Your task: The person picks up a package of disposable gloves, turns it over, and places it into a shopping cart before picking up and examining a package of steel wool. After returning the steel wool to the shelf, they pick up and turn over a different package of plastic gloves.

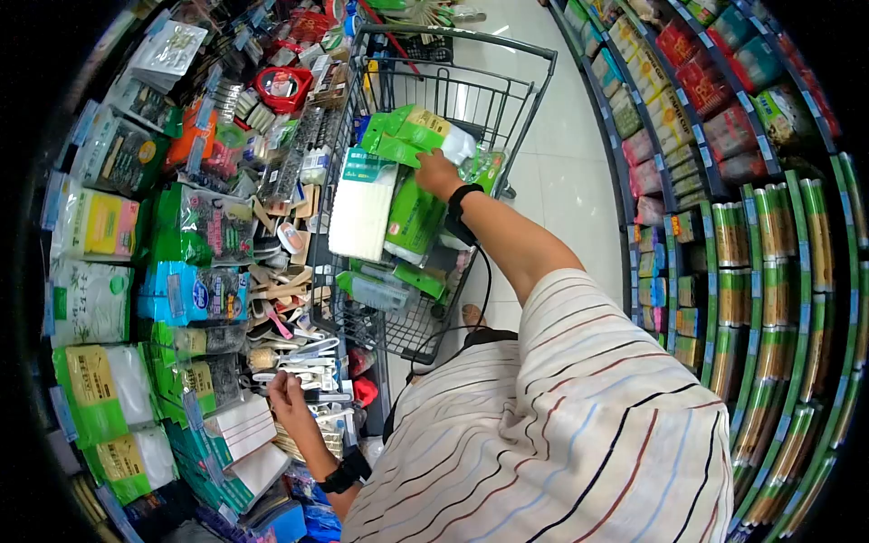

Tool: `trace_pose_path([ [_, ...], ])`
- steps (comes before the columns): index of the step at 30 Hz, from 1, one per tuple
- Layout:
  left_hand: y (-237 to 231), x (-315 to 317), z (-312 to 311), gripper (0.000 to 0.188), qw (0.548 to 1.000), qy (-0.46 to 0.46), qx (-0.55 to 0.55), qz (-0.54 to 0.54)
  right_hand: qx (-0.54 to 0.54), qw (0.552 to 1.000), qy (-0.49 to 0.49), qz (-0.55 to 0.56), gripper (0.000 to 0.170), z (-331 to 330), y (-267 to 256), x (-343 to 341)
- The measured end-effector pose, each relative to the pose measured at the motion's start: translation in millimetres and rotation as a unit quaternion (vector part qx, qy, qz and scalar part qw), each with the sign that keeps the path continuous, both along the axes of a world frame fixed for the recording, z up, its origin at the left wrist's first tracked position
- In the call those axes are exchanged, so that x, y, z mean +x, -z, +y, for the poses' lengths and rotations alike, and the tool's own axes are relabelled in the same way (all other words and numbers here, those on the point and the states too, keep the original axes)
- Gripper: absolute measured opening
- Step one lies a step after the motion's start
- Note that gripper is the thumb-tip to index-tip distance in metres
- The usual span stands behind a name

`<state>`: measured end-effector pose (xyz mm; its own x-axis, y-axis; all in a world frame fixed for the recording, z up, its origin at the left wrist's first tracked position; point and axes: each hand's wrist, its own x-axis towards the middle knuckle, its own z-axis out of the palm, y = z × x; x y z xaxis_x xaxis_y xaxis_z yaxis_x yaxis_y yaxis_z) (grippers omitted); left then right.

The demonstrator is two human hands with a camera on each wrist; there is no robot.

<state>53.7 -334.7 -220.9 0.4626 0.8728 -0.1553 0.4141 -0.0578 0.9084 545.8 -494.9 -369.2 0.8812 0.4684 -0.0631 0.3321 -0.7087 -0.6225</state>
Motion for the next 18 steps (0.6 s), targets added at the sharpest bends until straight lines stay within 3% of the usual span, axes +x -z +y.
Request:
trace_pose_path([
  [1, 2, 4, -4, 0.039, 1.000, 0.000, -0.004, 0.002, -0.037, 0.998, 0.006, -0.046, 0.050, 1, 9, 3],
  [5, 9, 9, -17, 0.037, 1.000, -0.011, -0.015, 0.014, -0.085, 0.996, -0.009, -0.017, 0.042, 2, 9, 15],
  [11, 1, 14, -43, 0.038, 0.997, -0.045, -0.032, 0.054, -0.122, 0.988, -0.071, -0.061, 0.036, 4, 22, 34],
  [18, -2, 22, -58, 0.038, 0.996, -0.051, -0.036, 0.060, -0.119, 0.986, -0.075, -0.088, 0.033, 7, 40, 43],
])
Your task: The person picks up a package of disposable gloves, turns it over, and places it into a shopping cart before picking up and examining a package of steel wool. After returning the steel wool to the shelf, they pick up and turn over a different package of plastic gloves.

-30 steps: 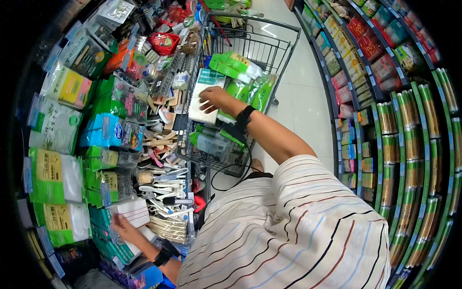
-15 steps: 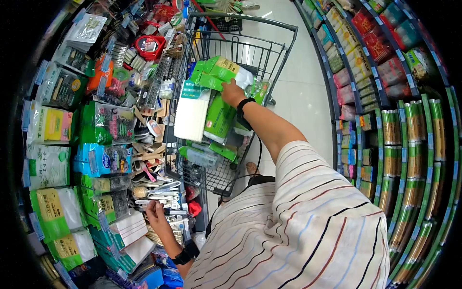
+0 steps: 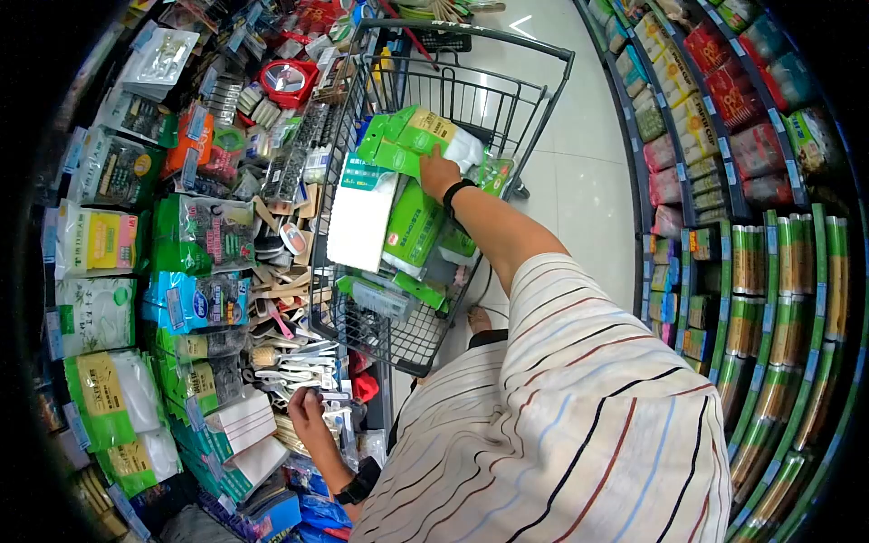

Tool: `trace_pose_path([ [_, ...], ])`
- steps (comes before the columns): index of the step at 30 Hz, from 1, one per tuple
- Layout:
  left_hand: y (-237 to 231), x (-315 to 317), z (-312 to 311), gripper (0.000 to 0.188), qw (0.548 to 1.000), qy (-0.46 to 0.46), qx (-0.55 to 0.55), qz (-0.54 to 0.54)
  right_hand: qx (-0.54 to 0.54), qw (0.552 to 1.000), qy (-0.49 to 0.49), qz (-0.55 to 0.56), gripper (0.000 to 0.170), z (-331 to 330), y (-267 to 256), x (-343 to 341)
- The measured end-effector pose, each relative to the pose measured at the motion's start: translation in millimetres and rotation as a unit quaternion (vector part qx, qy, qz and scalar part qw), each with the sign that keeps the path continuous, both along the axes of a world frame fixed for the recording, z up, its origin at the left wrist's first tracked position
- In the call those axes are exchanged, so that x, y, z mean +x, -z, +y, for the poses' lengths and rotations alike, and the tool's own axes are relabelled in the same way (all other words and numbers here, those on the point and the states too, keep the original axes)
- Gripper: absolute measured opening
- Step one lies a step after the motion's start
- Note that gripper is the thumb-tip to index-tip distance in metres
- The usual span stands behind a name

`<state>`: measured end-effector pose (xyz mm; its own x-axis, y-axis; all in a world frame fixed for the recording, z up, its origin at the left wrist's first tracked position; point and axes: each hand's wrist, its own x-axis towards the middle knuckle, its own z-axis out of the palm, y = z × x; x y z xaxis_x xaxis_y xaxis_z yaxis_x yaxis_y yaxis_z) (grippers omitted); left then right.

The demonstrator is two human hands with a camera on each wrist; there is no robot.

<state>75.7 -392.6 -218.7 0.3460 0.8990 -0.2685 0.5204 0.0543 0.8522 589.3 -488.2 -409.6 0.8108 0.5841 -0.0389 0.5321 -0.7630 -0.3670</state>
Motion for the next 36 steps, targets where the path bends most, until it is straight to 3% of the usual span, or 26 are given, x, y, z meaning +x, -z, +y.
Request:
trace_pose_path([
  [8, 4, 26, 4, 0.037, 1.000, 0.027, -0.002, -0.012, 0.138, 0.988, 0.044, 0.055, 0.036, -20, -20, 14],
  [12, -5, 68, 13, 0.036, 0.996, 0.058, -0.031, -0.060, 0.232, 0.973, 0.020, 0.008, 0.036, -35, -64, 8],
  [15, -15, 116, 20, 0.040, 0.985, 0.118, -0.071, -0.107, 0.322, 0.918, -0.002, 0.231, 0.043, -50, -136, -27],
  [17, -27, 153, 14, 0.047, 0.973, 0.161, -0.106, -0.130, 0.365, 0.885, -0.039, 0.287, 0.045, -53, -161, -53],
  [19, -37, 186, 7, 0.064, 0.958, 0.226, -0.112, -0.137, 0.394, 0.856, -0.079, 0.326, 0.045, -55, -190, -85],
  [22, -41, 223, -5, 0.075, 0.933, 0.261, -0.128, -0.212, 0.413, 0.839, -0.131, 0.328, 0.049, -47, -221, -139],
  [24, -51, 235, -14, 0.086, 0.912, 0.277, -0.151, -0.262, 0.402, 0.881, -0.227, 0.104, 0.052, -35, -214, -166],
  [25, -33, 235, -10, 0.078, 0.919, 0.259, -0.112, -0.274, 0.389, 0.881, -0.268, -0.012, 0.054, -30, -211, -180],
  [28, -29, 220, -6, 0.058, 0.879, 0.191, -0.221, -0.378, 0.305, 0.909, -0.257, 0.121, 0.056, -28, -237, -218],
  [31, -34, 205, 1, 0.047, 0.857, 0.108, -0.269, -0.425, 0.289, 0.899, -0.306, 0.121, 0.053, -23, -247, -238],
  [33, -38, 198, 6, 0.044, 0.837, 0.045, -0.289, -0.462, 0.337, 0.869, -0.343, 0.118, 0.043, -19, -242, -243],
  [35, -43, 184, 16, 0.043, 0.844, 0.049, -0.268, -0.463, 0.374, 0.829, -0.388, 0.149, 0.038, -13, -243, -235],
  [36, -43, 178, 21, 0.043, 0.846, 0.046, -0.252, -0.467, 0.399, 0.838, -0.342, 0.147, 0.030, -12, -254, -229],
])
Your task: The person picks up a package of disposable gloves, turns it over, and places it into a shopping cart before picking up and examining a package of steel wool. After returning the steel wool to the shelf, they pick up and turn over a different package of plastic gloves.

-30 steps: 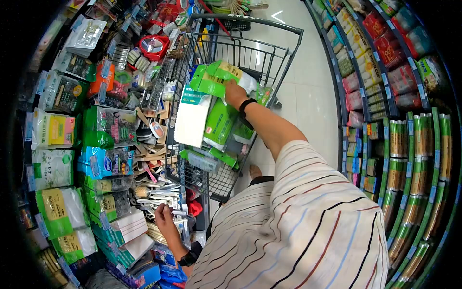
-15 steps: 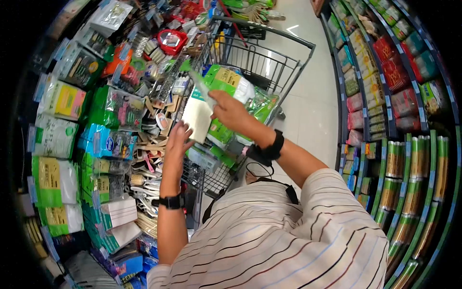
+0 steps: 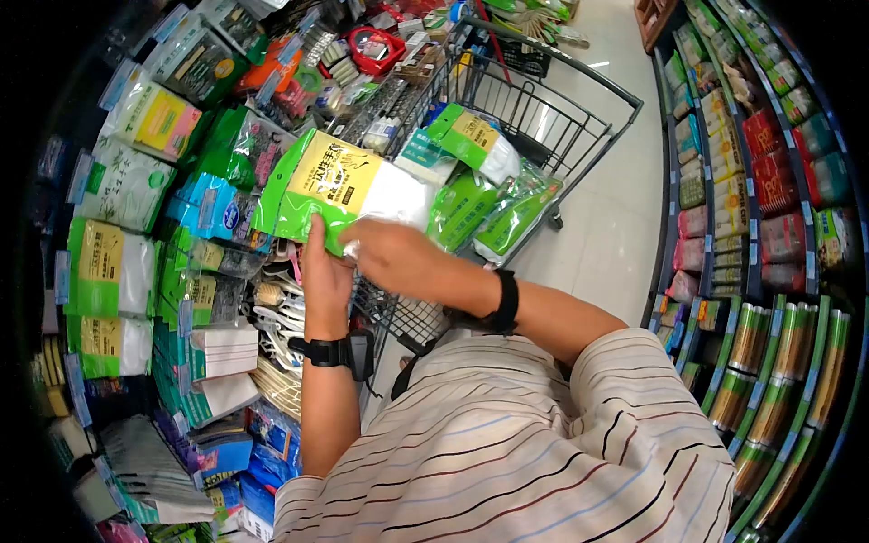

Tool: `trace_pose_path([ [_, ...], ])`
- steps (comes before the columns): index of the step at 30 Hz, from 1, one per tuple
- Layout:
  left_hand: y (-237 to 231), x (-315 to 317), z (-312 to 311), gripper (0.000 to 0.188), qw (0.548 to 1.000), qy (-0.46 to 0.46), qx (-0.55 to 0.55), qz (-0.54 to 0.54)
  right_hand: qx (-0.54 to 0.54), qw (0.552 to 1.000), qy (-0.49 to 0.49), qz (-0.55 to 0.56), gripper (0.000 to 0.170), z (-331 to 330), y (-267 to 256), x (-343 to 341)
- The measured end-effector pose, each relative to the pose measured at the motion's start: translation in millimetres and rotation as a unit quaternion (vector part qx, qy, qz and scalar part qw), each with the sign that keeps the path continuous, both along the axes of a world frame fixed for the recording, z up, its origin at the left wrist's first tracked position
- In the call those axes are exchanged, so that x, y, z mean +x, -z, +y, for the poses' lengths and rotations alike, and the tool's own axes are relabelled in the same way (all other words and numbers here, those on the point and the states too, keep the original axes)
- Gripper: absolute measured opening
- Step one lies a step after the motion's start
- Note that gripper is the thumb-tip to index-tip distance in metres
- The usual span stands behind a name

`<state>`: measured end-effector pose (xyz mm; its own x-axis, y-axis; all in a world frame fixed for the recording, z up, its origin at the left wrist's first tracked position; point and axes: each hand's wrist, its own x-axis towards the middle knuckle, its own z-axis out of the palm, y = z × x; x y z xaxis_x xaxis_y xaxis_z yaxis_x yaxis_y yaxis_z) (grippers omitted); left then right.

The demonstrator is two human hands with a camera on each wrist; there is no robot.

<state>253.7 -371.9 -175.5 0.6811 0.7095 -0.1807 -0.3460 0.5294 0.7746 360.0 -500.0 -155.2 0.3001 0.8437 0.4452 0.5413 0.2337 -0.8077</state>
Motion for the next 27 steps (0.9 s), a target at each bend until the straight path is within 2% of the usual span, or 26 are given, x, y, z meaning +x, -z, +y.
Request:
trace_pose_path([
  [1, 0, -6, 4, 0.043, 1.000, -0.012, 0.012, -0.002, -0.029, 0.997, 0.019, 0.070, 0.027, -3, -15, 7],
  [2, -9, -14, 4, 0.042, 1.000, -0.008, 0.013, -0.005, -0.060, 0.994, 0.058, 0.070, 0.026, -3, -24, 19],
  [4, -11, -29, 12, 0.046, 0.999, -0.001, 0.034, -0.015, -0.008, 0.994, 0.101, 0.048, 0.033, 3, -20, 44],
  [7, -15, -47, 14, 0.046, 0.999, -0.016, 0.029, -0.020, -0.092, 0.974, 0.030, 0.206, 0.046, 16, -6, 54],
  [8, -15, -51, 15, 0.045, 0.999, -0.024, 0.017, -0.026, -0.132, 0.955, -0.011, 0.264, 0.059, 16, -14, 49],
  [11, -20, -59, 16, 0.044, 0.999, -0.040, 0.007, -0.031, -0.176, 0.916, -0.139, 0.333, 0.054, 30, -8, 35],
  [12, -23, -62, 15, 0.044, 0.999, -0.044, 0.007, -0.030, -0.147, 0.886, -0.170, 0.406, 0.047, 32, -9, 26],
  [15, -37, -74, 15, 0.051, 0.998, -0.046, 0.043, 0.005, -0.124, 0.885, -0.147, 0.424, 0.040, 42, -8, 13],
  [18, -40, -82, 17, 0.053, 0.992, -0.054, 0.112, 0.018, -0.101, 0.910, -0.110, 0.387, 0.042, 48, -14, 6],
  [21, -37, -81, 7, 0.055, 0.974, -0.088, 0.177, 0.110, -0.064, 0.972, -0.048, 0.219, 0.040, 52, -29, -9],
  [23, -39, -74, -7, 0.056, 0.965, -0.117, 0.209, 0.108, -0.037, 0.984, -0.079, 0.152, 0.052, 51, -40, -26],
  [25, -14, -79, 14, 0.060, 0.983, -0.097, 0.148, 0.046, -0.003, 0.987, -0.138, 0.083, 0.060, 42, -57, -45],
  [26, -24, -81, 12, 0.061, 0.992, -0.057, 0.110, 0.014, -0.046, 0.980, -0.182, 0.071, 0.073, 35, -72, -51],
  [27, -21, -88, 13, 0.056, 0.995, -0.035, 0.088, 0.028, -0.020, 0.983, -0.183, 0.028, 0.074, 33, -77, -58],
])
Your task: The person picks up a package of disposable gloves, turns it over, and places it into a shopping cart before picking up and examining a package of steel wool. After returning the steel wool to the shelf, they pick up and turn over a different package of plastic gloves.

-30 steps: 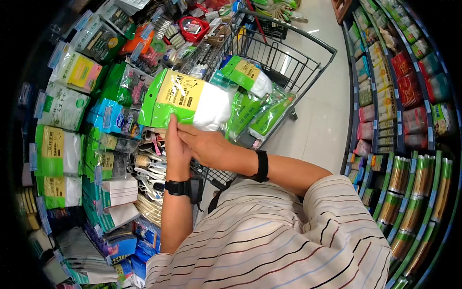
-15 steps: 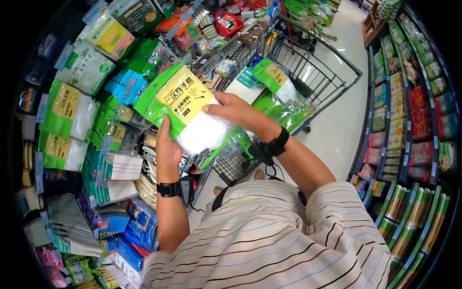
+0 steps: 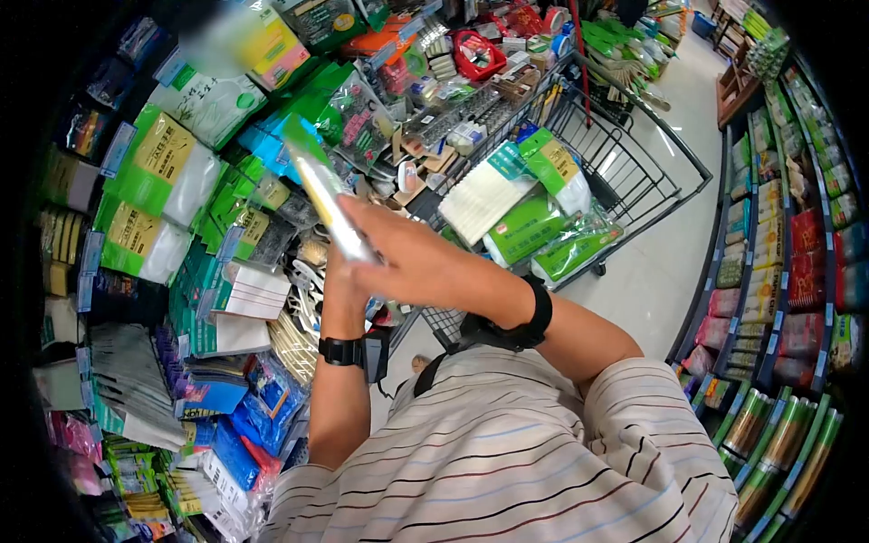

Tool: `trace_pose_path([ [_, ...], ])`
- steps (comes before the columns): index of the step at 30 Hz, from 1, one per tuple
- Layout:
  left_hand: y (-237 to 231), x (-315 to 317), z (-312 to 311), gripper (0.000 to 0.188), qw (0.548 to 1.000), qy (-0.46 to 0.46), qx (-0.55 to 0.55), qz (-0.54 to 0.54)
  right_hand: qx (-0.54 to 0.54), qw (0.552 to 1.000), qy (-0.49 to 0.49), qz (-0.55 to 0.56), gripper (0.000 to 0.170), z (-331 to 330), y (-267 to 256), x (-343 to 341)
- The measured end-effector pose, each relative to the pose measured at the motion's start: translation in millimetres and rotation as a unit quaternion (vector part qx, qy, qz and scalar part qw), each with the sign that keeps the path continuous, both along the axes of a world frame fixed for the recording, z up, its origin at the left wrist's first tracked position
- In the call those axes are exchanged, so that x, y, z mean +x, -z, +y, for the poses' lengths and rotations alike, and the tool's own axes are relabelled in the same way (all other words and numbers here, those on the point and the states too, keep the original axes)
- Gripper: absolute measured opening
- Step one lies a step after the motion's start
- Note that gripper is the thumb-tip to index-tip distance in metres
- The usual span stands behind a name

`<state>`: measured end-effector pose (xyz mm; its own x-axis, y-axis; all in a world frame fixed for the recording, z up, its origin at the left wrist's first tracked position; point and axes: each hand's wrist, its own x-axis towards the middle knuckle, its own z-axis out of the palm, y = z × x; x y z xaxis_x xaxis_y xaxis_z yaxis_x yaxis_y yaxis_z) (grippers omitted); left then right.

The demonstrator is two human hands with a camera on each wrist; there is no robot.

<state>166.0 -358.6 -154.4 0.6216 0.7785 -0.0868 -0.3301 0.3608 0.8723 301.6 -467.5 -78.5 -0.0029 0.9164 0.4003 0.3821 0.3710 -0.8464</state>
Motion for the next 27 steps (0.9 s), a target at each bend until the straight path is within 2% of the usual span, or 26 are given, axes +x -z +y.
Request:
trace_pose_path([
  [2, 2, -7, 3, 0.054, 0.999, 0.023, -0.027, 0.006, 0.072, 0.994, 0.002, -0.077, 0.076, -1, -7, -14],
  [3, 2, -8, 3, 0.054, 0.999, 0.024, -0.034, -0.002, 0.045, 0.997, -0.013, -0.064, 0.079, -5, -15, -20],
  [6, 1, -6, 8, 0.052, 0.999, 0.019, -0.039, -0.019, 0.072, 0.985, -0.010, -0.158, 0.078, -9, -23, -31],
  [11, 0, -10, 12, 0.048, 0.998, 0.009, -0.052, -0.035, 0.071, 0.983, -0.039, -0.164, 0.067, -8, -28, -40],
  [14, 1, -25, 13, 0.046, 0.998, -0.007, -0.059, -0.031, 0.048, 0.991, -0.054, -0.108, 0.064, 3, -29, -36],
  [16, -2, -39, 15, 0.045, 0.997, -0.035, -0.058, -0.023, 0.029, 0.997, -0.067, 0.004, 0.064, 15, -26, -36],
  [18, -20, -51, 18, 0.044, 0.994, -0.107, -0.007, -0.004, -0.031, 0.982, -0.103, 0.157, 0.062, 25, -30, -42],
  [19, -35, -53, 17, 0.043, 0.982, -0.180, 0.063, 0.011, -0.055, 0.976, -0.108, 0.183, 0.060, 33, -32, -43],
  [20, -30, -70, 27, 0.043, 0.972, -0.208, 0.094, 0.049, -0.081, 0.969, -0.109, 0.208, 0.057, 41, -31, -44],
  [22, -50, -95, 30, 0.042, 0.962, -0.251, 0.101, 0.030, -0.077, 0.986, -0.064, 0.130, 0.041, 69, -14, -43],
  [23, -44, -119, 40, 0.043, 0.963, -0.244, 0.108, 0.040, -0.095, 0.976, -0.083, 0.177, 0.039, 76, -20, -51],
  [24, -62, -134, 36, 0.043, 0.969, -0.226, 0.097, -0.018, -0.114, 0.963, -0.102, 0.224, 0.038, 81, -26, -60],
  [27, -71, -190, 51, 0.040, 0.978, -0.195, 0.069, -0.035, -0.171, 0.932, -0.145, 0.286, 0.037, 105, -26, -94],
])
